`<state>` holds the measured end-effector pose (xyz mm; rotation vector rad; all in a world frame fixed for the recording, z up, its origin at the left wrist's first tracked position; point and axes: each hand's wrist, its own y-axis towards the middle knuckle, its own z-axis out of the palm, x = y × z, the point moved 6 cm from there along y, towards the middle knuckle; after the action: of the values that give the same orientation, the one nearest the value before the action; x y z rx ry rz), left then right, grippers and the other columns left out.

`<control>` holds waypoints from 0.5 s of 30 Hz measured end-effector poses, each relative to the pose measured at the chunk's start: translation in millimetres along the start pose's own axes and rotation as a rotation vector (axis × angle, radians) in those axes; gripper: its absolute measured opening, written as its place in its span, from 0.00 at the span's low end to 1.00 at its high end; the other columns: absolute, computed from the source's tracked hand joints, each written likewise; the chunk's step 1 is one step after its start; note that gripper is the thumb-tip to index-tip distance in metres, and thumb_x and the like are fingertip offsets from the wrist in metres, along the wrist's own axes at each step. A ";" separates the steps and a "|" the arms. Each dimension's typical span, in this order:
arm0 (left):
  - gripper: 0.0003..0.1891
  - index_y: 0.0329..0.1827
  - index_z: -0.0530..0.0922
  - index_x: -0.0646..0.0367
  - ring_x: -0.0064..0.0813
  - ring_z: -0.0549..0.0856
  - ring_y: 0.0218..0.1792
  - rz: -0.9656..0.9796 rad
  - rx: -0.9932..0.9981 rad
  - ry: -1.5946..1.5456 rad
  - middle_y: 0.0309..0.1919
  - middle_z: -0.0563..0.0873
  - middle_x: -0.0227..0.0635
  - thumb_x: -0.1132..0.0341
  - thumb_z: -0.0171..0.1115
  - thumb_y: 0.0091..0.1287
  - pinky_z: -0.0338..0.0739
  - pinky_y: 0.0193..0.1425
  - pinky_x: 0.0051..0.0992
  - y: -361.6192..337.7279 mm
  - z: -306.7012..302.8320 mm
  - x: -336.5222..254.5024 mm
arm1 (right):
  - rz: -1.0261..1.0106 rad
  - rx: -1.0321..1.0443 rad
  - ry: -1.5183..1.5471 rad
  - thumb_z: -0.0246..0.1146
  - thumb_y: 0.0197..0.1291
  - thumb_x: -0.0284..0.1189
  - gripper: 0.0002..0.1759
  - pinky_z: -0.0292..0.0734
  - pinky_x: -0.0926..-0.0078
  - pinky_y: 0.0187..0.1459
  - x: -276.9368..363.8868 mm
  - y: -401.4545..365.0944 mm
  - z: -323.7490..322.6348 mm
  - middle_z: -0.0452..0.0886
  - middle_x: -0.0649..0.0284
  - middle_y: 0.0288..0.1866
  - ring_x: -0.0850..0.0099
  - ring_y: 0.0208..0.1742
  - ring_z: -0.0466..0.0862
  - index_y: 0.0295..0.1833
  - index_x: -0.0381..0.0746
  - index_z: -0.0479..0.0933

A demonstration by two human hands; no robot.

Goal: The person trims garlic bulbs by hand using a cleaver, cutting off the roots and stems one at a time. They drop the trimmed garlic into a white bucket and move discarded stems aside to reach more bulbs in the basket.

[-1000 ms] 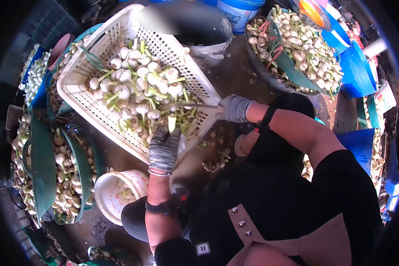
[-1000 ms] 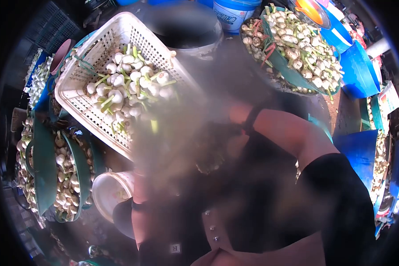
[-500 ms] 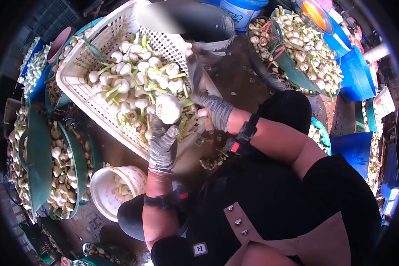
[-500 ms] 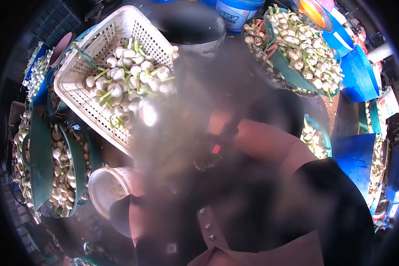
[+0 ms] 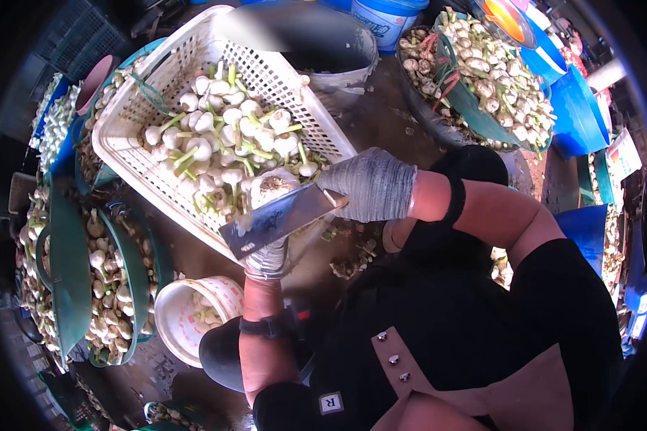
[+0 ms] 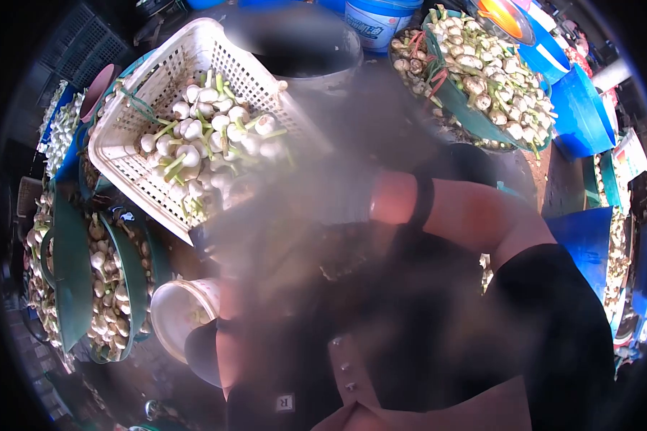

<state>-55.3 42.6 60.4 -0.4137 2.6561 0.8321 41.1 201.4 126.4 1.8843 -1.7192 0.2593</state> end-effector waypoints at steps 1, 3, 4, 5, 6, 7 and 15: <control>0.20 0.58 0.74 0.60 0.31 0.76 0.57 -0.099 0.001 -0.087 0.54 0.78 0.38 0.63 0.62 0.66 0.67 0.64 0.34 -2.9 2.8 6.6 | 0.006 0.092 -0.019 0.65 0.49 0.37 0.13 0.77 0.60 0.37 -0.3 1.0 3.4 0.81 0.57 0.32 0.54 0.36 0.82 0.37 0.42 0.76; 0.19 0.57 0.74 0.60 0.32 0.76 0.56 -0.187 -0.001 -0.216 0.53 0.79 0.38 0.63 0.62 0.65 0.68 0.63 0.34 -8.3 6.6 11.9 | 0.020 0.182 -0.032 0.64 0.50 0.37 0.12 0.77 0.60 0.36 -2.3 0.6 10.1 0.81 0.57 0.32 0.54 0.35 0.82 0.37 0.42 0.76; 0.19 0.56 0.75 0.60 0.33 0.76 0.56 -0.217 0.007 -0.310 0.52 0.79 0.39 0.63 0.62 0.65 0.68 0.63 0.35 -10.9 9.4 12.0 | 0.045 0.194 -0.047 0.63 0.50 0.37 0.11 0.77 0.59 0.36 -5.1 0.2 13.7 0.81 0.57 0.32 0.54 0.35 0.82 0.37 0.43 0.76; 0.18 0.56 0.75 0.60 0.34 0.76 0.55 -0.250 0.022 -0.423 0.52 0.79 0.39 0.63 0.62 0.64 0.68 0.63 0.35 -13.9 12.1 11.2 | 0.068 0.206 -0.061 0.62 0.50 0.36 0.11 0.77 0.59 0.35 -8.7 -0.2 17.1 0.81 0.57 0.31 0.54 0.35 0.83 0.37 0.43 0.76; 0.18 0.55 0.75 0.59 0.34 0.76 0.55 -0.292 0.043 -0.573 0.52 0.79 0.39 0.63 0.63 0.64 0.68 0.62 0.35 -17.3 16.7 11.9 | 0.073 0.203 -0.055 0.62 0.50 0.36 0.11 0.77 0.59 0.35 -14.4 0.3 19.2 0.81 0.57 0.31 0.54 0.35 0.83 0.37 0.43 0.76; 0.18 0.54 0.76 0.59 0.35 0.77 0.55 -0.353 0.069 -0.767 0.51 0.79 0.39 0.63 0.63 0.64 0.68 0.62 0.35 -20.6 21.5 13.3 | 0.012 0.206 -0.053 0.62 0.49 0.35 0.10 0.77 0.58 0.35 -16.7 1.7 21.3 0.81 0.57 0.31 0.54 0.35 0.83 0.36 0.43 0.76; 0.10 0.40 0.78 0.58 0.41 0.77 0.44 0.246 0.048 -0.165 0.40 0.79 0.39 0.67 0.66 0.56 0.69 0.51 0.37 45.9 -55.9 -90.8 | 0.465 0.276 -0.043 0.64 0.55 0.42 0.16 0.78 0.61 0.35 -156.0 0.9 61.4 0.81 0.53 0.27 0.53 0.30 0.82 0.38 0.40 0.77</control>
<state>-2.1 61.7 161.8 -0.0043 2.5983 0.8315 2.0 301.8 -2.1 1.6501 -2.2328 0.6678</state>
